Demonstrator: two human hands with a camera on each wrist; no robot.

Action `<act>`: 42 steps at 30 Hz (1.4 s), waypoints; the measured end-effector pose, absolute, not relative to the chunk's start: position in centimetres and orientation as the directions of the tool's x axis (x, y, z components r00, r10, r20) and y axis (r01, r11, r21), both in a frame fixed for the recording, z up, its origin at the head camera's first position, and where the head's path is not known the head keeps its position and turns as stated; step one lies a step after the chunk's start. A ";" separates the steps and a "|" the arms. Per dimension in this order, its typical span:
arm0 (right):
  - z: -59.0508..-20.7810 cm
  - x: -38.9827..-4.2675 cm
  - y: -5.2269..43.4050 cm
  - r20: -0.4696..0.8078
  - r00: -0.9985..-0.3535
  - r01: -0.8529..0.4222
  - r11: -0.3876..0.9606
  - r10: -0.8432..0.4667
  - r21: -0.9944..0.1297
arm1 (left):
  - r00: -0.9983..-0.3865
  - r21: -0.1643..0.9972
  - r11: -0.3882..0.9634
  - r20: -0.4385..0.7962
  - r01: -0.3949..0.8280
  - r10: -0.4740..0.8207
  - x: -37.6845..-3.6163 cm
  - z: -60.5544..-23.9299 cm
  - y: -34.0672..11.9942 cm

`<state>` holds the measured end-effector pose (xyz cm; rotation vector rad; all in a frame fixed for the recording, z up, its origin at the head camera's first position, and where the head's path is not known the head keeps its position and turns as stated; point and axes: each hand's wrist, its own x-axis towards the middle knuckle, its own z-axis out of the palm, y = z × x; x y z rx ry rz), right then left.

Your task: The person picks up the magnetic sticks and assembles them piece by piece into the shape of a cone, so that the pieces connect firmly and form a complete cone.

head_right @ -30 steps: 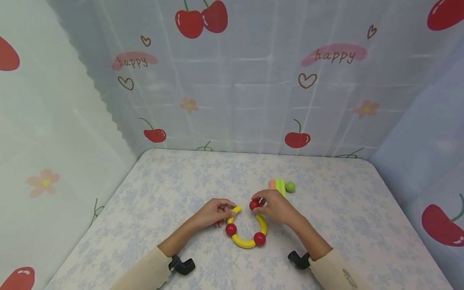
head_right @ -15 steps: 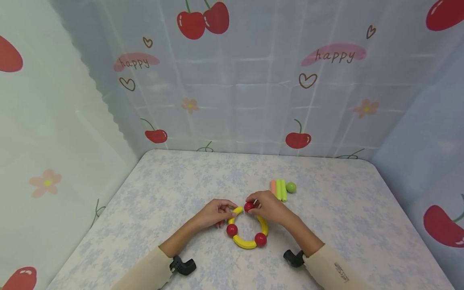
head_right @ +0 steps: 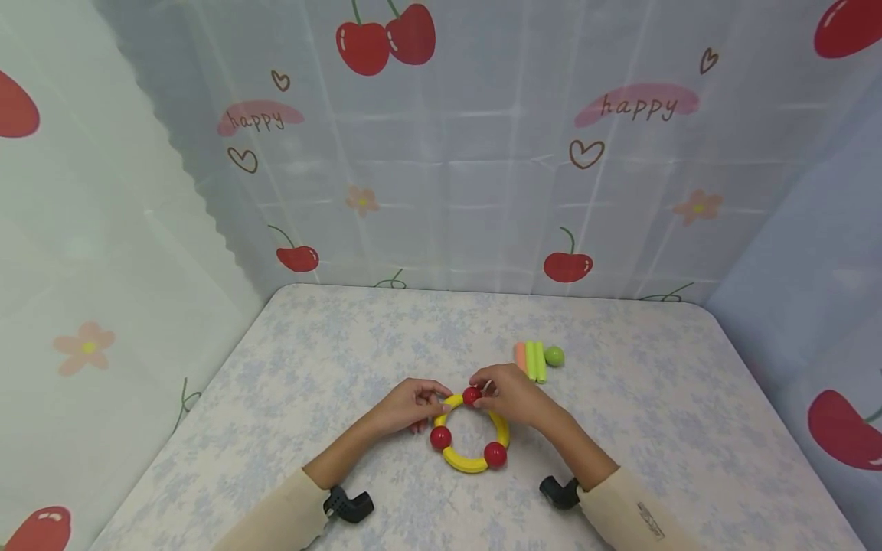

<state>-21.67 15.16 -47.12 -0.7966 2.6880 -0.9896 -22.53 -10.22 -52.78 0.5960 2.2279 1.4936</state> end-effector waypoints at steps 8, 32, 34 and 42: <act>-46.8 -20.6 16.9 -0.040 -0.914 -0.292 0.721 -0.404 -0.629 | -0.843 0.927 0.357 -0.099 0.116 0.529 -22.5 -52.6 -10.0; -47.8 -19.2 17.1 -0.175 -0.920 -0.174 0.765 -0.351 -0.620 | -0.830 0.914 0.361 -0.049 0.188 0.555 -22.6 -53.1 -10.4; -47.9 -19.1 16.9 -0.156 -0.921 -0.194 0.767 -0.357 -0.611 | -0.829 0.913 0.360 -0.046 0.191 0.558 -22.6 -53.1 -10.4; -47.8 -18.9 16.4 -0.098 -0.942 -0.204 0.781 -0.320 -0.590 | -0.828 0.910 0.363 -0.042 0.200 0.560 -22.4 -53.0 -10.4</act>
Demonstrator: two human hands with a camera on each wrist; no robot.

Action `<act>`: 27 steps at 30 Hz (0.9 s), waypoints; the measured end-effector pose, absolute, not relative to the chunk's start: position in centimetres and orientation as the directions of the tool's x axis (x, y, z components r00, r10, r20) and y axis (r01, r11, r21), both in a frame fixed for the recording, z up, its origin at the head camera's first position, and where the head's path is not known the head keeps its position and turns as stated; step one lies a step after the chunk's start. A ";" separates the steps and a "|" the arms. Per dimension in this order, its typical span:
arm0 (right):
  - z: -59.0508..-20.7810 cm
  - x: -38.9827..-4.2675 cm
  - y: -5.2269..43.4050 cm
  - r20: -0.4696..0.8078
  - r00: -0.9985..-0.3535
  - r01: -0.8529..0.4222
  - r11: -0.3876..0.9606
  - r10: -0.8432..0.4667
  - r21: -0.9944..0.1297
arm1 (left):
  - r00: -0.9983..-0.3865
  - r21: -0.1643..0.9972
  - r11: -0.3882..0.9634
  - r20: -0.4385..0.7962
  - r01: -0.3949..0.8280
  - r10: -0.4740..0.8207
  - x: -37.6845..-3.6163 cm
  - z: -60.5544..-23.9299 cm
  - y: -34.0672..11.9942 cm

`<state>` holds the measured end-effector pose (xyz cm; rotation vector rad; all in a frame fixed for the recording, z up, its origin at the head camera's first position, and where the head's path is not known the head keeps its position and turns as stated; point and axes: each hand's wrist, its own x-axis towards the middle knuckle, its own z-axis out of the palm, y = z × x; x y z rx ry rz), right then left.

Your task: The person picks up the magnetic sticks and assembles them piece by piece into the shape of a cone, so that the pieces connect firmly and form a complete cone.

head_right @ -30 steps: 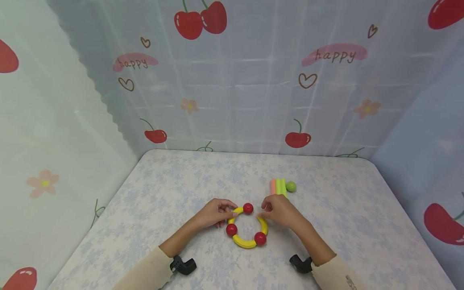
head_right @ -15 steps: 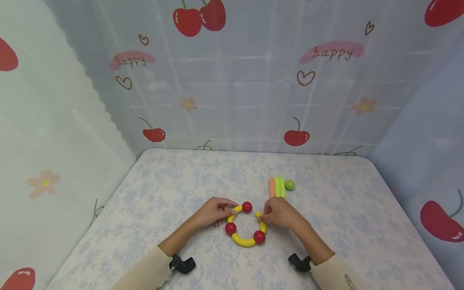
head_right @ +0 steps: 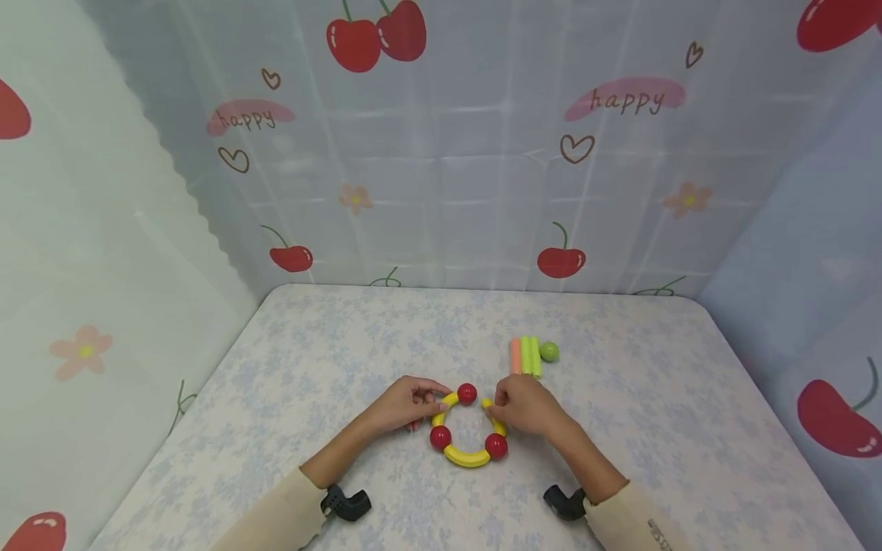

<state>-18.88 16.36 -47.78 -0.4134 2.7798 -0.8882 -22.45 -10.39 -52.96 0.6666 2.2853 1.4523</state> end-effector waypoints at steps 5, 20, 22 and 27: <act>-47.9 -18.9 16.2 -0.075 -0.948 -0.207 0.781 -0.308 -0.590 | -0.825 0.903 0.375 -0.040 0.212 0.563 -22.4 -52.8 -10.4; -47.8 -19.0 15.9 -0.085 -0.952 -0.193 0.792 -0.294 -0.579 | -0.807 0.892 0.382 -0.035 0.241 0.589 -22.5 -52.5 -10.4; -47.8 -19.0 16.0 -0.082 -0.952 -0.195 0.790 -0.295 -0.581 | -0.807 0.895 0.376 -0.031 0.241 0.590 -22.4 -52.6 -10.4; -47.8 -19.2 16.3 -0.080 -0.948 -0.204 0.782 -0.307 -0.589 | -0.804 0.899 0.364 -0.022 0.244 0.594 -22.4 -52.7 -10.4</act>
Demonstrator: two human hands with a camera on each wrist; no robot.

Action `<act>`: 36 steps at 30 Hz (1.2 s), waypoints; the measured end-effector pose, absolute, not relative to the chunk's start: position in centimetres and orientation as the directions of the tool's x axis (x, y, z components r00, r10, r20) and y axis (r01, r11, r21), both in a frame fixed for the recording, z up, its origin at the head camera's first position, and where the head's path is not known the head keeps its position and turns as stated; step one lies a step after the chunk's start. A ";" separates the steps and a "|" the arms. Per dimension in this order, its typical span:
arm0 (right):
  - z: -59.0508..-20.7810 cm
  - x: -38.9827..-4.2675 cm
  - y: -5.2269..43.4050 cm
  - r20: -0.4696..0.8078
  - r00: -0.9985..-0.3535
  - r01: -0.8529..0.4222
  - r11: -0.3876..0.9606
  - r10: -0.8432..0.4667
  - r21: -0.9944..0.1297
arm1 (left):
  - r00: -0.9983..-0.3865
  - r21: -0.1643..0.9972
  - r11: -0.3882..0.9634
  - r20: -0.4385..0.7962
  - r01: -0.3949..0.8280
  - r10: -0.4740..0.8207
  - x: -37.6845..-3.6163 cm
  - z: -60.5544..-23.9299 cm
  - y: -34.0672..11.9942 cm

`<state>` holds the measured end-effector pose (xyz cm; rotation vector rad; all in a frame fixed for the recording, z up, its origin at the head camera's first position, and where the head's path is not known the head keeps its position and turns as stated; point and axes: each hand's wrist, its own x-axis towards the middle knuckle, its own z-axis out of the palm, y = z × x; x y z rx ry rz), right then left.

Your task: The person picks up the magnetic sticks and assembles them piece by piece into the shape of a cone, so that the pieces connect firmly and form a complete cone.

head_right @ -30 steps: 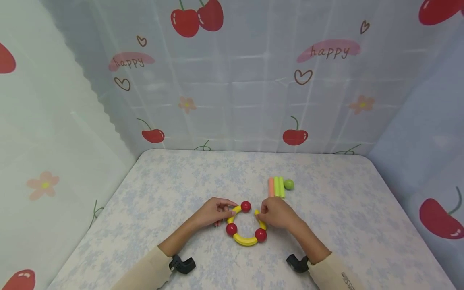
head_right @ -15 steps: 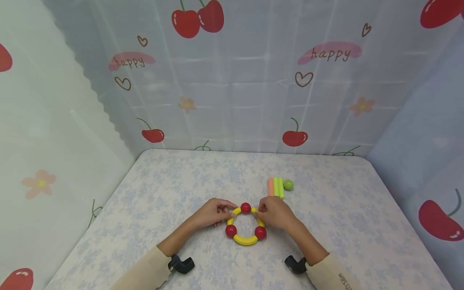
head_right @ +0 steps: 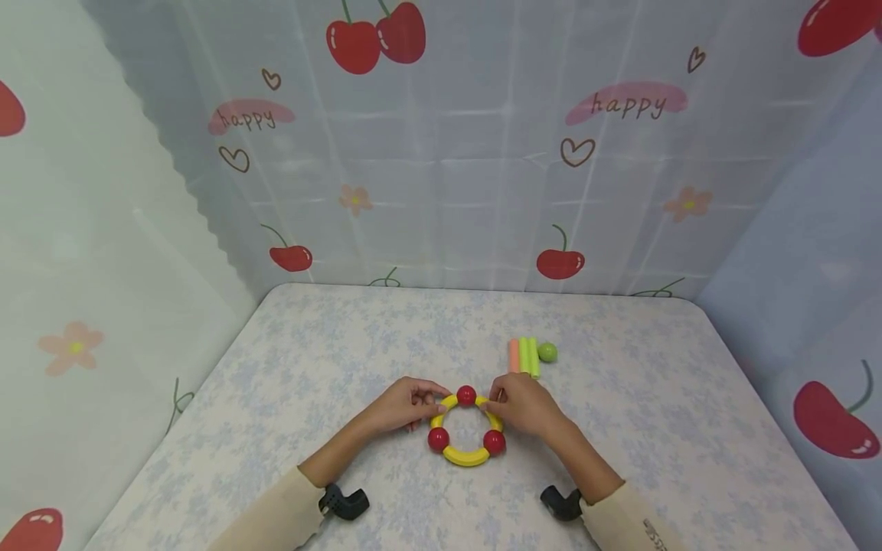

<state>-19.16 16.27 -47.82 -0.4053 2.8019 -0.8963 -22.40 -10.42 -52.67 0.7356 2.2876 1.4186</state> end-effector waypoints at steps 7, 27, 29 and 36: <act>-47.3 -19.7 17.5 -0.003 -0.964 -0.209 0.768 -0.264 -0.605 | -0.803 0.902 0.355 -0.018 0.244 0.596 -22.4 -52.8 -10.5; -47.9 -22.0 23.2 0.060 -0.997 -0.066 0.820 -0.039 -0.569 | -0.812 0.897 0.374 -0.031 0.234 0.583 -22.2 -52.9 -10.8; -48.1 -22.0 23.2 0.038 -0.999 -0.052 0.822 -0.037 -0.567 | -0.812 0.895 0.377 -0.028 0.240 0.583 -22.3 -53.0 -10.7; -48.4 -22.4 23.2 -0.042 -0.999 0.004 0.836 -0.023 -0.548 | -0.813 0.897 0.372 -0.025 0.239 0.582 -22.4 -53.1 -10.5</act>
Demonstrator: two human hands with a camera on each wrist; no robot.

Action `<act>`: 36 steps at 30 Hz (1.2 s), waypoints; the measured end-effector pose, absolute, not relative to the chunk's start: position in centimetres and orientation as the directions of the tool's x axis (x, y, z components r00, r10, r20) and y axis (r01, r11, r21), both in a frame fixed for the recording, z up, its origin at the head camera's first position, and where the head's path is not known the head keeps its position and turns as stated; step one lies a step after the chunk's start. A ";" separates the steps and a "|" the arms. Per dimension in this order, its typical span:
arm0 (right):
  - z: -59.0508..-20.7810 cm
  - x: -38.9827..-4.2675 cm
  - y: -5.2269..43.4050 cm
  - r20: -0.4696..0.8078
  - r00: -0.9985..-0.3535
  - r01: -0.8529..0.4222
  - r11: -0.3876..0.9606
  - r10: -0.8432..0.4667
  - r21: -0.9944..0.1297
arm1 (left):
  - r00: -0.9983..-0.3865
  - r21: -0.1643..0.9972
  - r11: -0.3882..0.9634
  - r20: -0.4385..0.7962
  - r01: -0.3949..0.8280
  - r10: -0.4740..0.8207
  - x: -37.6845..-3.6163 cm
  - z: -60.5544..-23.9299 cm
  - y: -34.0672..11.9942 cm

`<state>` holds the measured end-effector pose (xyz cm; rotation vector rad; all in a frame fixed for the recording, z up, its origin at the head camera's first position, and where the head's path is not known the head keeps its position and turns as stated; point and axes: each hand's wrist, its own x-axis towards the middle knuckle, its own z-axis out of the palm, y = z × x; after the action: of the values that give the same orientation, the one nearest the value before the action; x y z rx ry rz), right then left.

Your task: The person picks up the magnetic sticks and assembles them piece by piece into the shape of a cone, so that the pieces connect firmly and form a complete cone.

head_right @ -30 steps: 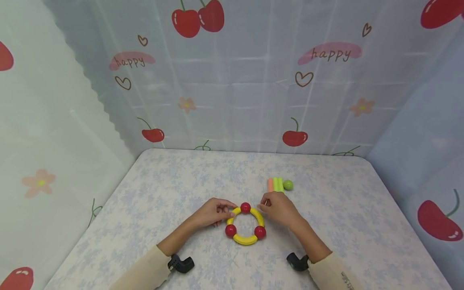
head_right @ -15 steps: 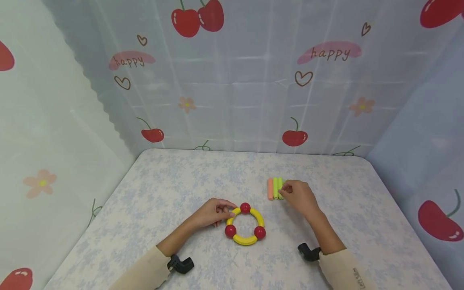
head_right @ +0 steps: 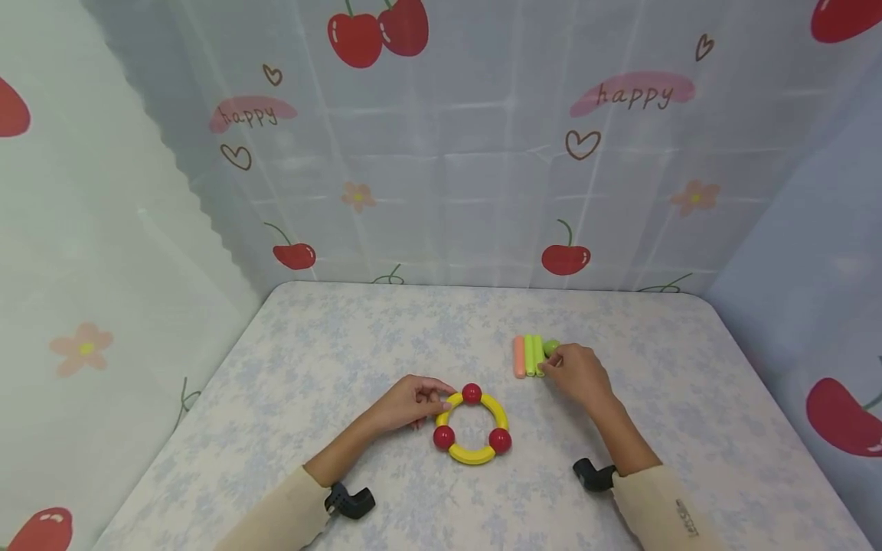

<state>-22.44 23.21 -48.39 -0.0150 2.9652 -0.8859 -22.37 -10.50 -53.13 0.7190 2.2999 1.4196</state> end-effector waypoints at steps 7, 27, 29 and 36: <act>-47.8 -22.9 23.0 -0.120 -0.993 0.059 0.840 -0.007 -0.539 | -0.820 0.903 0.369 -0.036 0.218 0.572 -22.3 -53.1 -10.4; -47.1 -22.5 23.4 -0.283 -0.957 0.105 0.842 -0.059 -0.529 | -0.817 0.904 0.370 -0.044 0.212 0.575 -22.2 -52.7 -10.4; -47.0 -21.9 23.4 -0.304 -0.951 0.111 0.846 -0.063 -0.522 | -0.818 0.903 0.373 -0.042 0.215 0.574 -22.2 -52.7 -10.4; -47.1 -20.1 23.5 -0.336 -0.938 0.105 0.858 -0.082 -0.504 | -0.811 0.901 0.362 -0.019 0.240 0.585 -22.3 -52.9 -10.5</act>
<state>-20.05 23.50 -47.07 0.0168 2.6845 -0.7558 -22.28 -10.51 -52.95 0.7246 2.2923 1.4304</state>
